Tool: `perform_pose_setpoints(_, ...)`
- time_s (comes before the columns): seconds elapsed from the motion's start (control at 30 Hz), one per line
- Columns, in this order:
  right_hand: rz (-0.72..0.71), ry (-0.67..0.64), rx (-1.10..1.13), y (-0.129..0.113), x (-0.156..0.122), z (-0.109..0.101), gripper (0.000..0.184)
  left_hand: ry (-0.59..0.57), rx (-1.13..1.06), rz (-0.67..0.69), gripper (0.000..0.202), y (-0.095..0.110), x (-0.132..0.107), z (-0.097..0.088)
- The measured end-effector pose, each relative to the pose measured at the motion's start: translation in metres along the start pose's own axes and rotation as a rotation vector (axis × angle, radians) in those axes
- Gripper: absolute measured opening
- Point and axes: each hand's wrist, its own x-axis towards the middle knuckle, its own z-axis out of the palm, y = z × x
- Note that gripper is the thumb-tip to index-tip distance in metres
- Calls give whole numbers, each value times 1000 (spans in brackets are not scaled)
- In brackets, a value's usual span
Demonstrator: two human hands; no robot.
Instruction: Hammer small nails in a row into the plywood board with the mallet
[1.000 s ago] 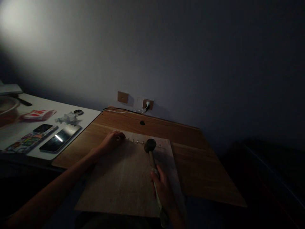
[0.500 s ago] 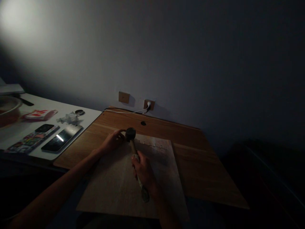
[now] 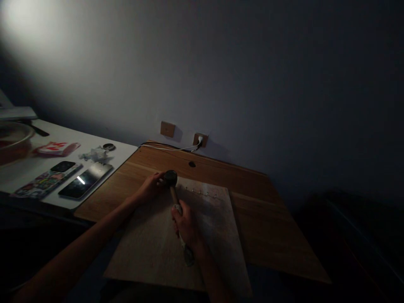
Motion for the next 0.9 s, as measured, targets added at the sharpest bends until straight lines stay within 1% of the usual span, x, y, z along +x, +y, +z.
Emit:
perform_pose_setpoints(0.13,17,-3,39,-3,-2,0,27,-11,-33,-9,42,5,-1,-3)
perform_pose_setpoints(0.23,65,27,180,-6,-15,2,33,-39,-62,-11,41,9,-2,-7)
perform_pose_setpoints(0.3,98,103,299,-4,-30,4,40,-55,-73,-11,42,11,-3,-8)
perform_pose_setpoints(0.37,126,209,394,3,-49,7,49,-63,-77,-10,44,12,-3,-9)
perform_pose_setpoints(0.47,189,304,506,19,-73,15,60,-56,-66,4,45,11,-2,-9)
perform_pose_setpoints(0.53,215,363,567,31,-82,20,62,-47,-54,6,45,10,-1,-8)
perform_pose_setpoints(0.63,221,459,644,41,-82,24,61,-51,-37,-8,45,10,0,-8)
perform_pose_setpoints(0.73,204,501,700,41,-77,24,60,-55,-32,-14,44,11,0,-9)
perform_pose_setpoints(0.83,203,498,676,38,-76,21,60,-47,-31,-11,43,12,0,-9)
perform_pose_setpoints(0.9,224,459,670,39,-78,19,59,-46,-33,-9,44,11,0,-8)
